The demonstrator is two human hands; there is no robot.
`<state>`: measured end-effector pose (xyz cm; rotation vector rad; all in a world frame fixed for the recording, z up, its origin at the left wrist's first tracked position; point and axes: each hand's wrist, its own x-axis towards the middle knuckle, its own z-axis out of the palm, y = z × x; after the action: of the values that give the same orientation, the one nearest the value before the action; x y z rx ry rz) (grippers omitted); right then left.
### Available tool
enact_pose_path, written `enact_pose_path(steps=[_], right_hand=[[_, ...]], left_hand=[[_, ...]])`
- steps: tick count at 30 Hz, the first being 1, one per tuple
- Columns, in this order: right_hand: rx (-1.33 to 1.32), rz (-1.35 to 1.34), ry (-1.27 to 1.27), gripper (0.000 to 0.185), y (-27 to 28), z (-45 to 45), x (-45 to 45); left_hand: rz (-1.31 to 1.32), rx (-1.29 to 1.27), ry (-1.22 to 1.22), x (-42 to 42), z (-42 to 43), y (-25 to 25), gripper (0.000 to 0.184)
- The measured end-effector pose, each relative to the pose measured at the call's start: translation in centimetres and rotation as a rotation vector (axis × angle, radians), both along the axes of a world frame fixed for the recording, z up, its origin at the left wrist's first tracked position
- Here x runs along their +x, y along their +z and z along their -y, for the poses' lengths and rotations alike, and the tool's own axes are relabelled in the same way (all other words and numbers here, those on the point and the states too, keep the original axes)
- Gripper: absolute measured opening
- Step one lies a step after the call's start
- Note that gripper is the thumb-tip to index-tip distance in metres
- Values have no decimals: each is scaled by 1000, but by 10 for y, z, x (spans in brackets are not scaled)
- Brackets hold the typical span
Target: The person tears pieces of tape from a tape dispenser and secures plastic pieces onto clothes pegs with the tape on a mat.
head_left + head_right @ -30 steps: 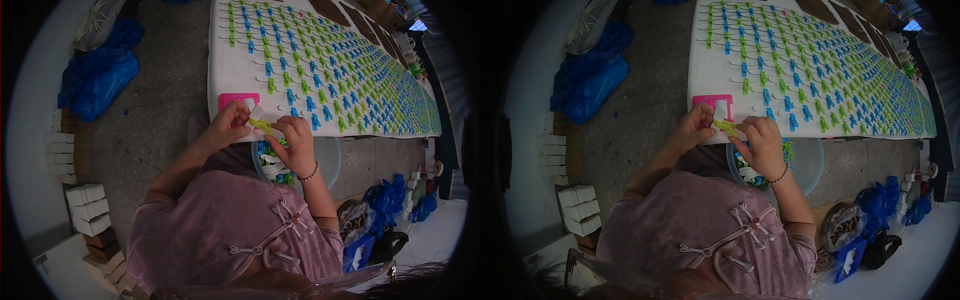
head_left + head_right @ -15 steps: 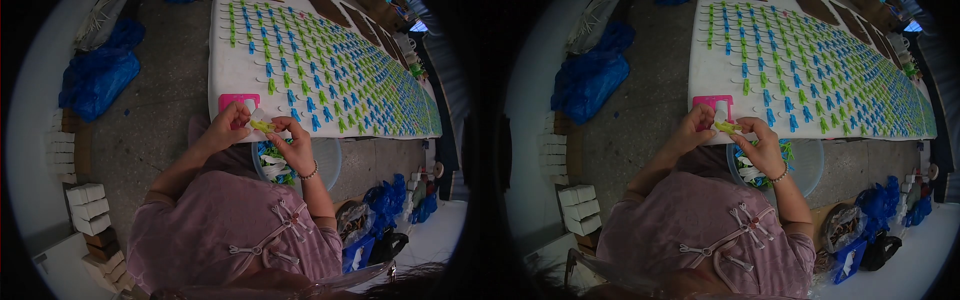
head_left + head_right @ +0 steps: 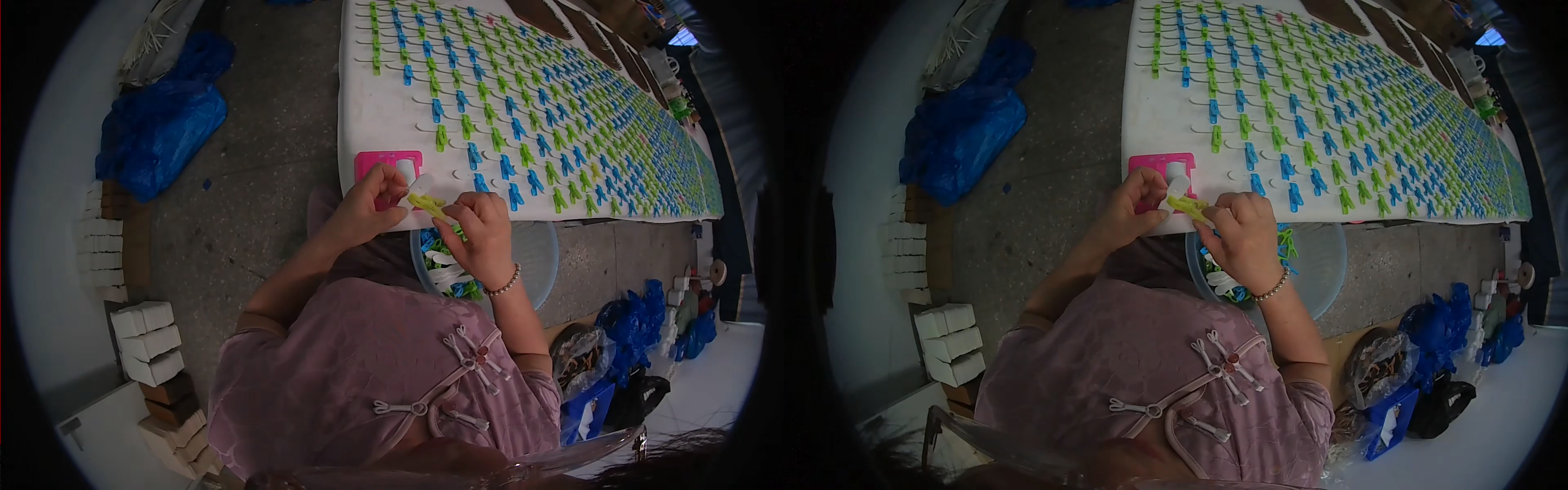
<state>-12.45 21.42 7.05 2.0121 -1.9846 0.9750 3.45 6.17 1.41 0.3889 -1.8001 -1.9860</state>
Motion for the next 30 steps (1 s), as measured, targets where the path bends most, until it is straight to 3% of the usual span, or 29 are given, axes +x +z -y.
enact_pose_path(steps=[1,3,4,6,9,12,30], right_hand=[[-38,-28,-27,22,-2,1,-2],[-76,-56,-55,20,-7,2,-8],[-63,-71,-137,18,-10,2,-13],[-52,-86,-218,18,-18,4,-23],[-46,-90,-316,16,-33,12,-33],[-22,-101,-385,16,-43,24,-34],[28,-134,-447,20,-68,57,-33]], left_hand=[[0,0,-3,0,2,1,41],[12,-406,129,2,8,4,65],[12,-405,128,2,15,2,65],[129,-868,197,5,33,-5,96],[276,-910,142,7,43,-27,112],[290,-886,166,5,44,-38,116],[365,-797,49,15,52,-26,114]])
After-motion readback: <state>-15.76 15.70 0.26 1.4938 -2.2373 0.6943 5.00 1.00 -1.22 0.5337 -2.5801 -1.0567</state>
